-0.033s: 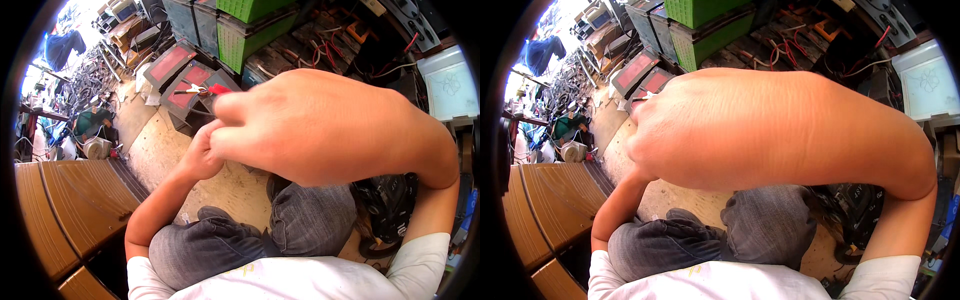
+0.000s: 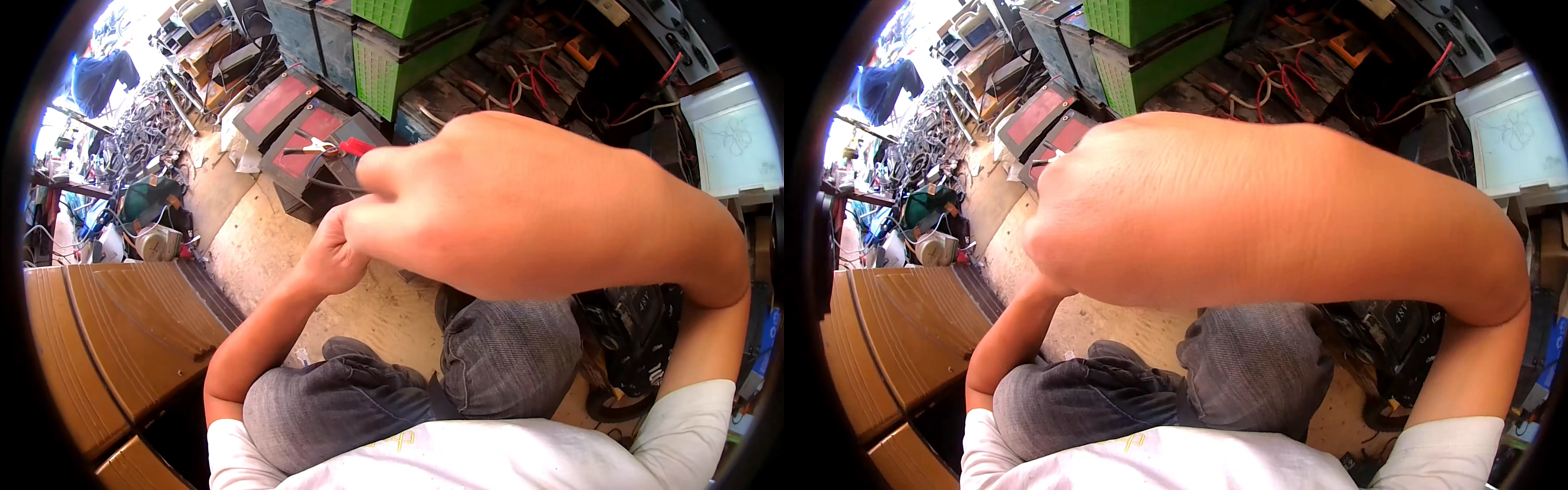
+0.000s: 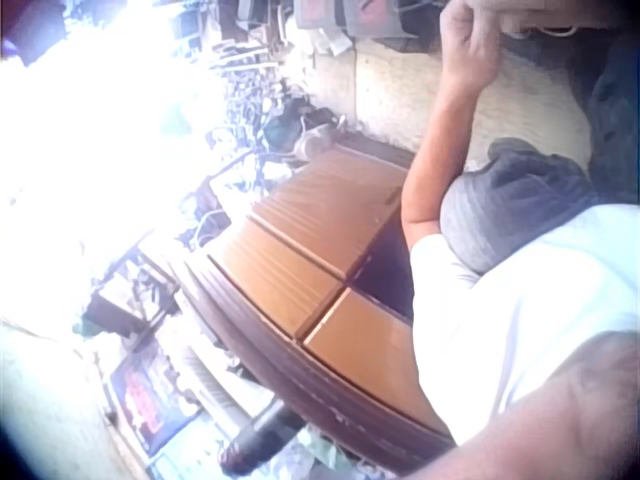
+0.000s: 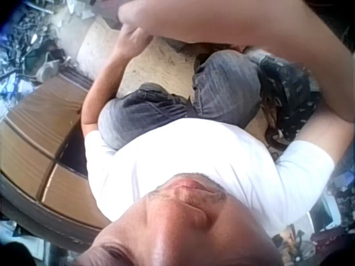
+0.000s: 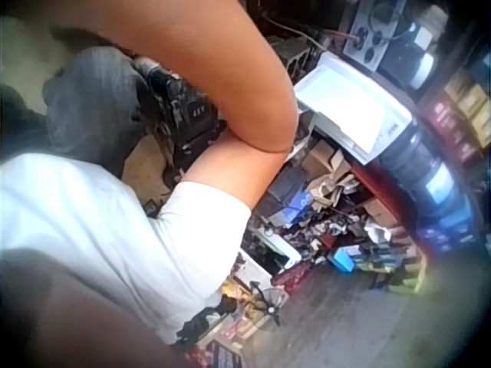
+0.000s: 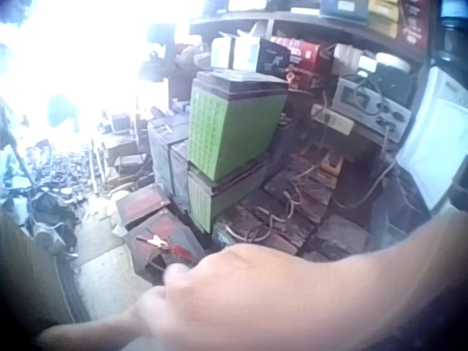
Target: The person sits on the floor in a cluttered workshop and uses a screwdriver to tighten terminal screws on several large batteries. They also use a multimeter to test connections and handle various wires and alligator clips attached to the battery terminals.
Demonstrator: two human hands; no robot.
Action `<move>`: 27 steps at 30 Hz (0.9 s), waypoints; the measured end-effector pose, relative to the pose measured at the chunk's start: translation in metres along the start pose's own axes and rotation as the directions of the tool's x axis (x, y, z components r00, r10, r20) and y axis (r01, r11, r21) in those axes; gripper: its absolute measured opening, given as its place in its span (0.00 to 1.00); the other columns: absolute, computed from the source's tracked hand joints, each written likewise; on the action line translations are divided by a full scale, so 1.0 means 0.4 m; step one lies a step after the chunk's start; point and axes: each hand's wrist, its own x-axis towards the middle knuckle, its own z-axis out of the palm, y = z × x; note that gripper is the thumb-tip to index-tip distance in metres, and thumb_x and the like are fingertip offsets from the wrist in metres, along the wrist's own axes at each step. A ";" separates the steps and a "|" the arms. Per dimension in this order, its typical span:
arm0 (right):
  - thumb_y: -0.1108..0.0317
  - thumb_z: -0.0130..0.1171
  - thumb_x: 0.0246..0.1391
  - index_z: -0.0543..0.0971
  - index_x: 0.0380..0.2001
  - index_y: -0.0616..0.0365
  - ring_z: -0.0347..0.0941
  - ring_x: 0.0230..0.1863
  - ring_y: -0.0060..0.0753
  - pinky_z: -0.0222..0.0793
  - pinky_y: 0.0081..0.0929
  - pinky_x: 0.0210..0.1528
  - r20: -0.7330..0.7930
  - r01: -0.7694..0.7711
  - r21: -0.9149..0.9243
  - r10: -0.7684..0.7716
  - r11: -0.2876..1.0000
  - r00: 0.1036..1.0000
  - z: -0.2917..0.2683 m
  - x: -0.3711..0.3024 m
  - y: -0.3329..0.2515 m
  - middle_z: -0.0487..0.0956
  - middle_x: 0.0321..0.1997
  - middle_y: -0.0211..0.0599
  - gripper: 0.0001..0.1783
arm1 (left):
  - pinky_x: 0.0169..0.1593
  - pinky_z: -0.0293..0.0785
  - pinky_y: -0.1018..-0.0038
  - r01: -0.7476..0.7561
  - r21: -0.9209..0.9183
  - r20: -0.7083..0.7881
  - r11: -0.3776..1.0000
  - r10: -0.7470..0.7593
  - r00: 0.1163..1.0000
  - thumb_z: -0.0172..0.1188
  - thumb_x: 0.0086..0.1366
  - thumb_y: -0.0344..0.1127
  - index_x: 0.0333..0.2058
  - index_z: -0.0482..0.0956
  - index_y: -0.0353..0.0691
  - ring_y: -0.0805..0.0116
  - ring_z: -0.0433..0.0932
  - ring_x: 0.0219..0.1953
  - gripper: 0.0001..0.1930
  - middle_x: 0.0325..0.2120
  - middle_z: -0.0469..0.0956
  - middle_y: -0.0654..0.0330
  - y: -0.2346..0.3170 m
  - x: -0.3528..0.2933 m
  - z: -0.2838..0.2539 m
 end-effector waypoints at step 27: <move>0.70 0.58 0.44 0.78 0.26 0.63 0.77 0.27 0.43 0.74 0.35 0.27 -0.268 0.124 -0.011 -0.123 0.992 0.955 -0.008 0.009 0.041 0.76 0.27 0.39 0.07 | 0.40 0.75 0.63 -0.186 0.023 -0.104 0.982 0.187 0.977 0.48 0.70 0.39 0.36 0.74 0.31 0.59 0.74 0.33 0.14 0.30 0.74 0.52 -0.009 0.016 0.019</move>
